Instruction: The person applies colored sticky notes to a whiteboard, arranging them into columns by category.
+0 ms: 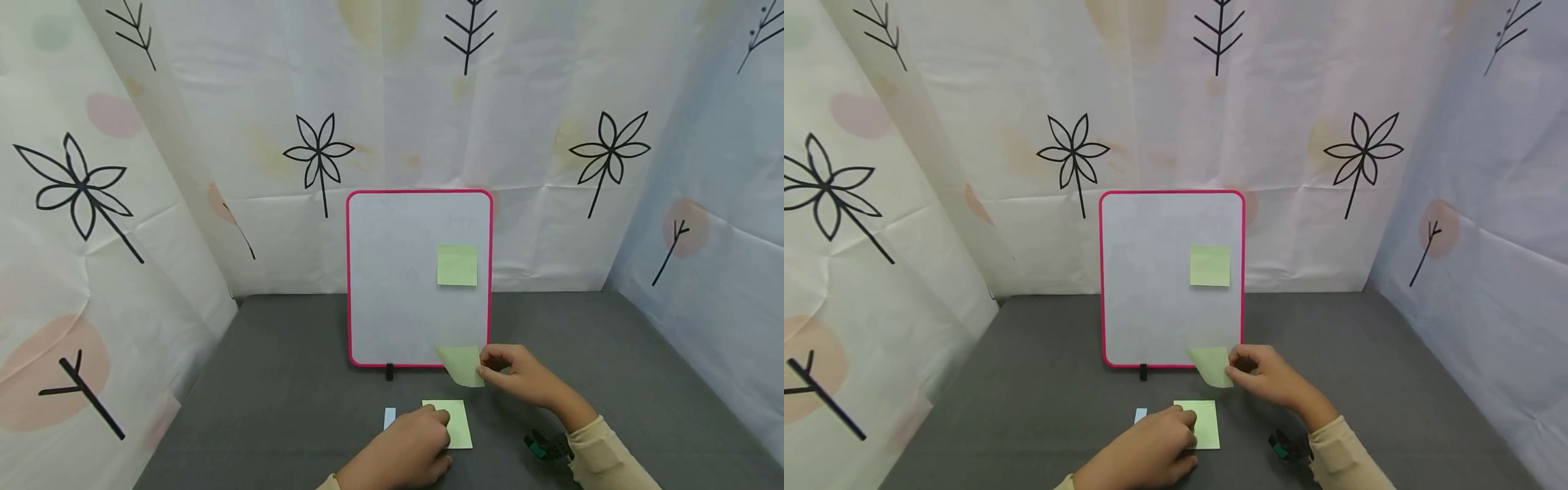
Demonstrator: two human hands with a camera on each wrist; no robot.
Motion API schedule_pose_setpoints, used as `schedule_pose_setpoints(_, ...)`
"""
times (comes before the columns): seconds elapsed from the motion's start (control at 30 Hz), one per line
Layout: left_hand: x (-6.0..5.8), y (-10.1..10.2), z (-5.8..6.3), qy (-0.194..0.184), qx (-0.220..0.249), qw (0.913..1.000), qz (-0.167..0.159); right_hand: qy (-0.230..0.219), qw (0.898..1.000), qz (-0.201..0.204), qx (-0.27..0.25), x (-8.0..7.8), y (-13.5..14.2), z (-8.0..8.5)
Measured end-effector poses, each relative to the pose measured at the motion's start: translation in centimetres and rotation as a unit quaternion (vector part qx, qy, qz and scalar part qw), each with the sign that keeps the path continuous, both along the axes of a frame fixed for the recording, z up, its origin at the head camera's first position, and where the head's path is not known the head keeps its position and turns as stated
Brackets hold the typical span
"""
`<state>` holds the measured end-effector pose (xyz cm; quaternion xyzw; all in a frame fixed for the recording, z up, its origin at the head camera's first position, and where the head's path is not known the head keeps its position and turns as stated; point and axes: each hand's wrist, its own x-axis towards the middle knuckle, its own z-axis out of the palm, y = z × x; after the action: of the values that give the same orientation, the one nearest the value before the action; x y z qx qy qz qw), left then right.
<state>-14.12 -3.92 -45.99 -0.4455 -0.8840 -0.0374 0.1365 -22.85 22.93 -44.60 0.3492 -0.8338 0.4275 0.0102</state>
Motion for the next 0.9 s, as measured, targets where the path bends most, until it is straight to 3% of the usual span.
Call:
schedule_pose_setpoints(0.53,0.11,-0.07,-0.05,-0.006,0.004,1.0000,0.001,0.094,0.994,-0.036,-0.051,-0.11,-0.27,-0.06)
schedule_pose_setpoints(0.67,0.14,-0.09,0.00,-0.011,0.002,0.9999,0.002,0.121,0.989,-0.073,-0.053,0.16,-0.66,0.16)
schedule_pose_setpoints(0.9,0.06,-0.05,-0.04,-0.006,0.004,1.0000,0.001,0.187,0.969,-0.152,-0.056,0.32,-1.01,0.52)
